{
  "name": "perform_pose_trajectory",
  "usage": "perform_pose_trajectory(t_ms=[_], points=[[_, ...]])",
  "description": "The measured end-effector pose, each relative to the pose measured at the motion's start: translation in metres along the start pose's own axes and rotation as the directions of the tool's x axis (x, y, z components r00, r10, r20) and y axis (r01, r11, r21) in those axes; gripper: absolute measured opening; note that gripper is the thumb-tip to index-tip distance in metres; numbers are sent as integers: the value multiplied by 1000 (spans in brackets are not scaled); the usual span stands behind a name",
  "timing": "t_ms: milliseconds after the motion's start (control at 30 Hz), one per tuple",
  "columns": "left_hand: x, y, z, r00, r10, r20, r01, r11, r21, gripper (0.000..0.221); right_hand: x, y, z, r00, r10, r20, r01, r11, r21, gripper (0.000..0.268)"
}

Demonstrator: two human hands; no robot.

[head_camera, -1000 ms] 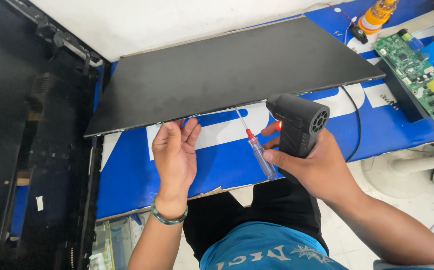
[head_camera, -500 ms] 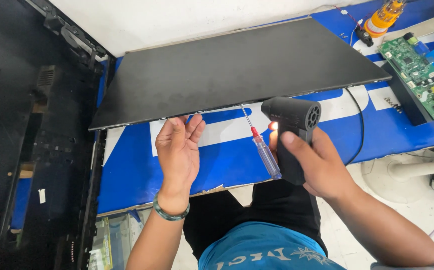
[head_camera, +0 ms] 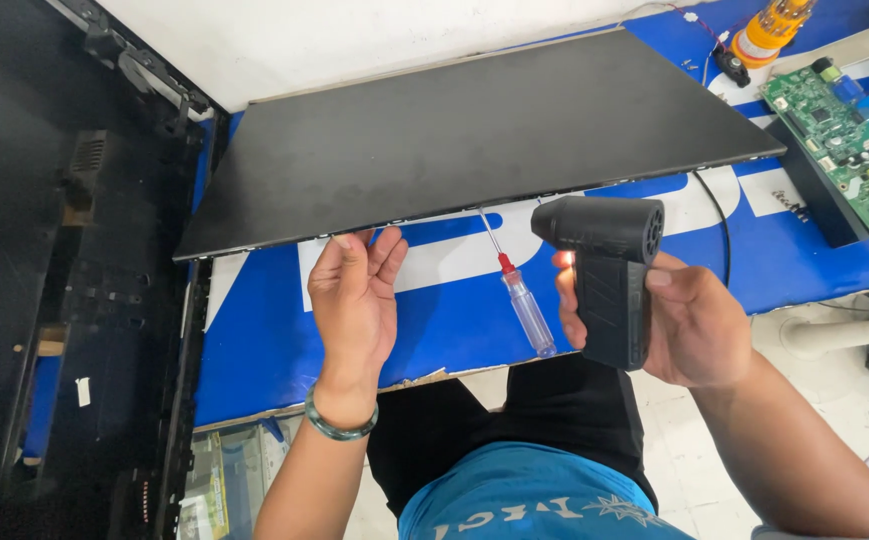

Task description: Disassembling a computer monitor by removing screws, prying the frame, and using a heat gun to remove the panel.

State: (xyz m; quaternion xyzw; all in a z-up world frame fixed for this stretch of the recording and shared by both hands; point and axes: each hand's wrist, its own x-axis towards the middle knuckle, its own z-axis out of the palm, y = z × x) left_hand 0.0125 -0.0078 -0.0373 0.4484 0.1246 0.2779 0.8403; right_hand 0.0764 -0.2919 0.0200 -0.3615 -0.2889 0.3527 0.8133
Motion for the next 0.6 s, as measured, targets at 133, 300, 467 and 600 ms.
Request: perform_pose_trajectory(t_ms=[133, 300, 467, 600], points=[[2, -2, -1, 1000, -4, -17, 4, 1000, 3, 29, -4, -2, -2, 996, 91, 12, -91, 996, -10, 58], [1, -2, -1, 1000, -6, -9, 6, 1000, -2, 31, -3, 0, -6, 997, 69, 37, -68, 997, -26, 55], [1, -3, -2, 1000, -6, -13, 6, 1000, 3, 34, -4, 2, -8, 997, 73, -10, -73, 997, -33, 53], [1, -2, -1, 1000, -5, -13, 5, 1000, -5, 30, -5, 3, -10, 999, 52, -17, -52, 998, -41, 50]])
